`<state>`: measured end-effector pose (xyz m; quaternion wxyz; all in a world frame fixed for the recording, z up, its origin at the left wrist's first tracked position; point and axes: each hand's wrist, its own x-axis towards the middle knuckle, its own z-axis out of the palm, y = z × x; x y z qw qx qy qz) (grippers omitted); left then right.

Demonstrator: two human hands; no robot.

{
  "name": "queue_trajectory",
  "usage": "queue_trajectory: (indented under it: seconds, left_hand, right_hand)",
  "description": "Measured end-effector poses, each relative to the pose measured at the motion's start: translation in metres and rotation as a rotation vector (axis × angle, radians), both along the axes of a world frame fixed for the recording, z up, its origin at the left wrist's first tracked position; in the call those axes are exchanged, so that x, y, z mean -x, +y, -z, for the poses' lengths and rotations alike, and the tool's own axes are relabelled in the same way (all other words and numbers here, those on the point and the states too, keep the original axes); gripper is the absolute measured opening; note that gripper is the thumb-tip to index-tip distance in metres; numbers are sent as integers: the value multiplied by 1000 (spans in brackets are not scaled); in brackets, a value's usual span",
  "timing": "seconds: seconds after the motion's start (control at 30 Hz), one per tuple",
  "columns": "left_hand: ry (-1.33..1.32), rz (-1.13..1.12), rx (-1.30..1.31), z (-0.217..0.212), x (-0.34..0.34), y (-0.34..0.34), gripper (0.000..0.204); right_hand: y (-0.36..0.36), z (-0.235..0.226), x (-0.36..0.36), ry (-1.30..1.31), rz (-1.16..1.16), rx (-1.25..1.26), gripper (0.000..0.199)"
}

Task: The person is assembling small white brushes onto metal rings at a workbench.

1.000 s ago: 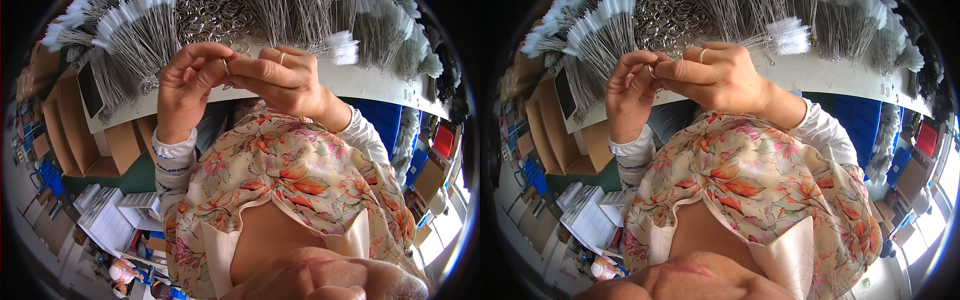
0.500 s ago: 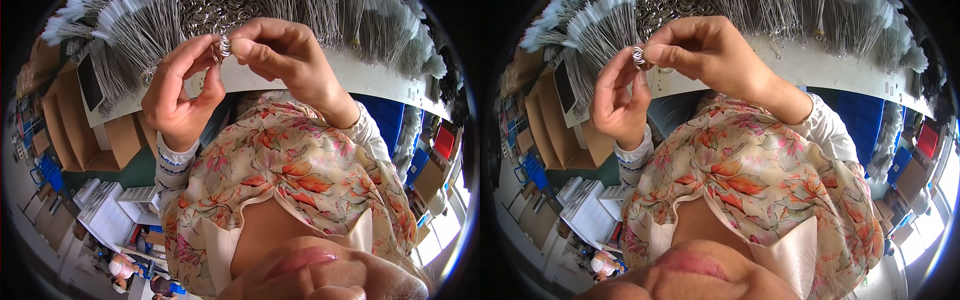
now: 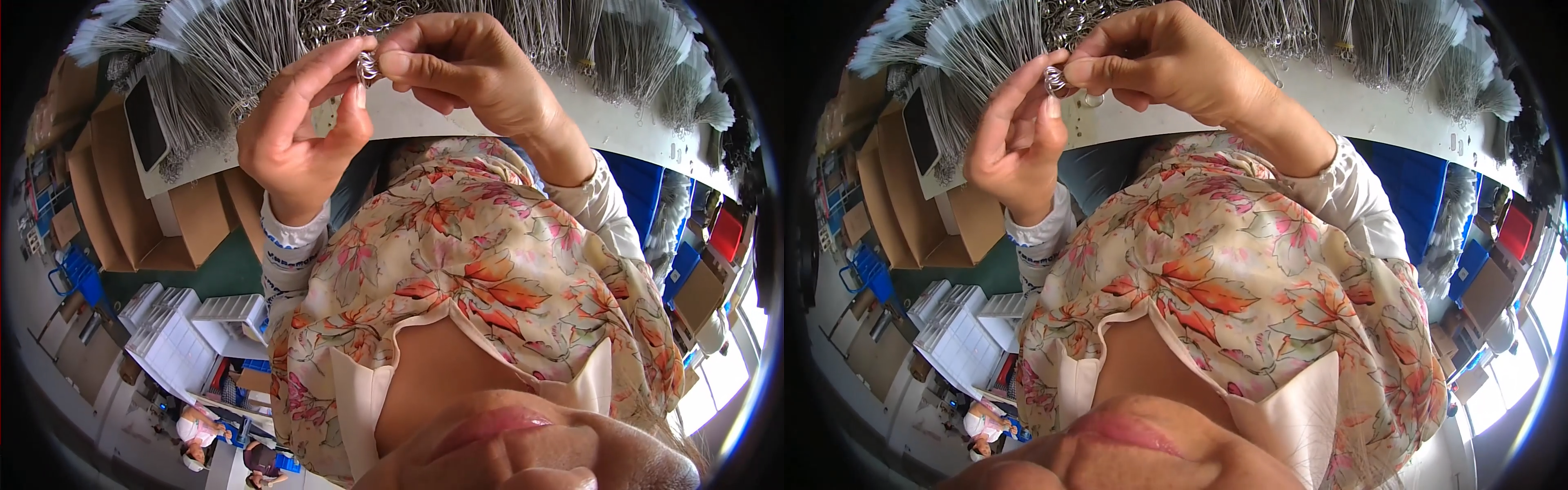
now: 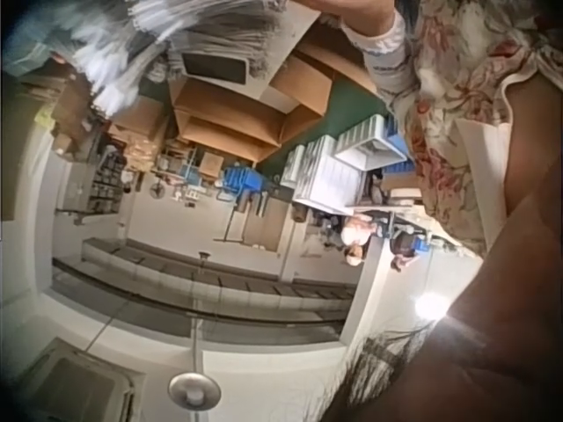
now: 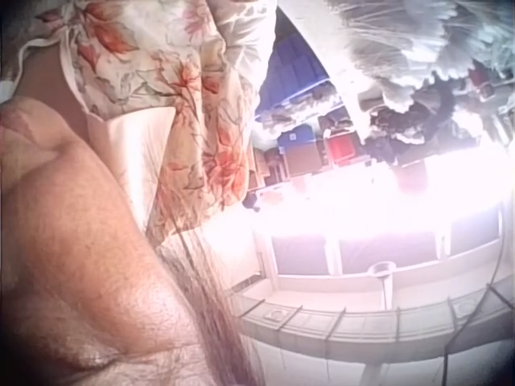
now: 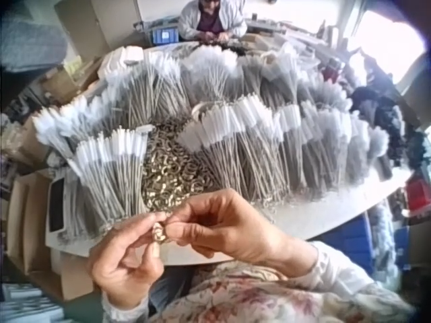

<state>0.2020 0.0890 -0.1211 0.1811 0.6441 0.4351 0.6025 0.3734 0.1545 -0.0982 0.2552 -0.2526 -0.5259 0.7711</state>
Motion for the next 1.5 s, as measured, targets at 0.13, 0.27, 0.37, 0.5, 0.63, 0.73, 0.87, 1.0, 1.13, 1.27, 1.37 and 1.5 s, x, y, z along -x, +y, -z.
queue_trajectory:
  seconds: [0.13, 0.27, 0.37, 0.5, 0.63, 0.73, 0.87, 1.0, 1.13, 1.27, 1.37, 1.5]
  left_hand:
    - [145, -74, -85, -1, -4, 1, 29]
    - [6, -51, 37, -4, -4, -3, 30]
    - [43, -28, 97, -3, 0, -5, 30]
    - [14, 27, 107, -3, 0, -2, 31]
    - [-133, 20, 157, 1, 4, 0, 31]
    - [-118, 44, 125, -4, 7, -1, 31]
    - [-85, 176, 493, 5, 18, 12, 27]
    - [152, -79, 567, 12, 87, 50, 24]
    - [570, -517, 693, -6, 132, 85, 32]
    - [773, -515, 684, 33, 150, 111, 28]
    - [717, -576, 648, 26, 134, 100, 27]
    - [932, -712, 667, 19, 114, 101, 28]
  right_hand:
    - [-4, 12, 0, 55, -7, 184, 19]
    - [-12, 9, 3, 2, 88, 70, 18]
    - [-13, 9, 6, 11, 199, -100, 17]
    - [-3, 10, 5, -11, 71, -12, 15]
    - [1, -1, 6, -174, -15, -112, 14]
    - [-6, 8, 5, -151, 65, -264, 14]
    - [-13, 52, -2, -315, 295, -864, 11]
    - [-33, 113, -15, -619, 279, -1347, 16]
    - [-31, 112, -8, -508, 215, -1584, 19]
    - [-16, 94, -19, -441, 362, -1387, 14]
    - [33, 68, -51, -485, 650, -1338, 7]
    - [78, 27, -64, -642, 779, -1148, 15]
